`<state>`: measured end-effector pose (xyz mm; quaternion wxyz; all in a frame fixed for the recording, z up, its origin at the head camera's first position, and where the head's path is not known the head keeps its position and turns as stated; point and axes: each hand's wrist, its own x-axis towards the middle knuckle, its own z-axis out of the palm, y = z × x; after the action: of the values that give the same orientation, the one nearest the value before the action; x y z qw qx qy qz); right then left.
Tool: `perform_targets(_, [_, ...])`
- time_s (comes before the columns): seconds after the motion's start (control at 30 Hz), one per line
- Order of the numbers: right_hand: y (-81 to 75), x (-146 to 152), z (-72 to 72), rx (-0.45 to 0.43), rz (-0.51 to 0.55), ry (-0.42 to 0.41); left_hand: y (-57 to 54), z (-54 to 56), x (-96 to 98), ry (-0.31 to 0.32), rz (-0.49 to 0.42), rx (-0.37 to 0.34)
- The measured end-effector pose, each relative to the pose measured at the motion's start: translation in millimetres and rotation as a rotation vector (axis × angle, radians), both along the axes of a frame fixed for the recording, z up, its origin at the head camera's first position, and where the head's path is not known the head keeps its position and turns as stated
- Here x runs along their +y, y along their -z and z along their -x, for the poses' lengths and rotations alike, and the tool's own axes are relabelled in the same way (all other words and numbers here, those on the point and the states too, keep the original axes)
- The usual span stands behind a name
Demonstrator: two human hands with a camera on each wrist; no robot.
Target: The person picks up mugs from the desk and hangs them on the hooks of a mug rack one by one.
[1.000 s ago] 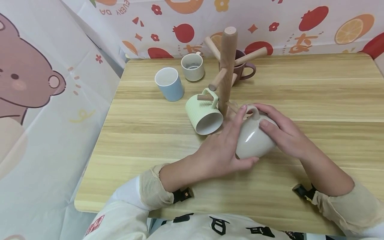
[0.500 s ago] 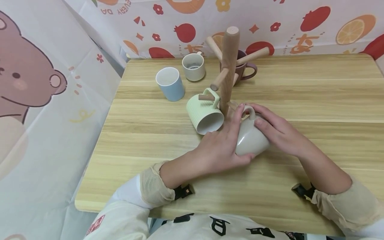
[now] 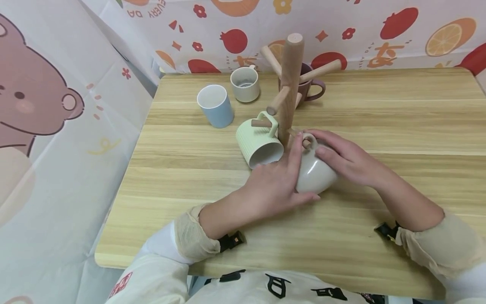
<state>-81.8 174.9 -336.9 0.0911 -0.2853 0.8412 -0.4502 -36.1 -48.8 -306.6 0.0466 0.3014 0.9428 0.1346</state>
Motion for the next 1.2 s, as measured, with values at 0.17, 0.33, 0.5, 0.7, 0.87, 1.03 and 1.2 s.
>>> perform_targets(0.17, [1.9,1.9,12.6,0.063,-0.044,-0.045,-3.0,2.9,-4.9,0.009,0.035,0.003])
perform_targets(0.33, [2.9,3.5,24.9,0.055,-0.045,-0.103,-12.0,7.0,-13.1,0.004,0.041,-0.012])
perform_targets(0.5, [1.6,3.9,35.0,0.065,-0.046,-0.122,-28.5,13.9,-25.6,0.026,-0.04,0.021])
perform_targets(0.7, [2.0,1.6,42.4,0.051,-0.042,-0.134,-39.6,25.6,-42.6,-0.052,-0.275,0.254])
perform_targets(0.87, [0.3,-1.5,46.2,0.068,-0.069,-0.149,-35.7,38.7,-45.1,-0.065,-0.462,0.416])
perform_targets(1.03, [-1.4,-2.2,50.9,0.073,-0.09,-0.191,-30.2,53.3,-35.8,-0.066,-0.462,0.394])
perform_targets(1.2, [-1.0,-2.6,54.7,0.051,-0.092,-0.202,-26.4,63.2,-22.1,-0.115,-0.342,0.263])
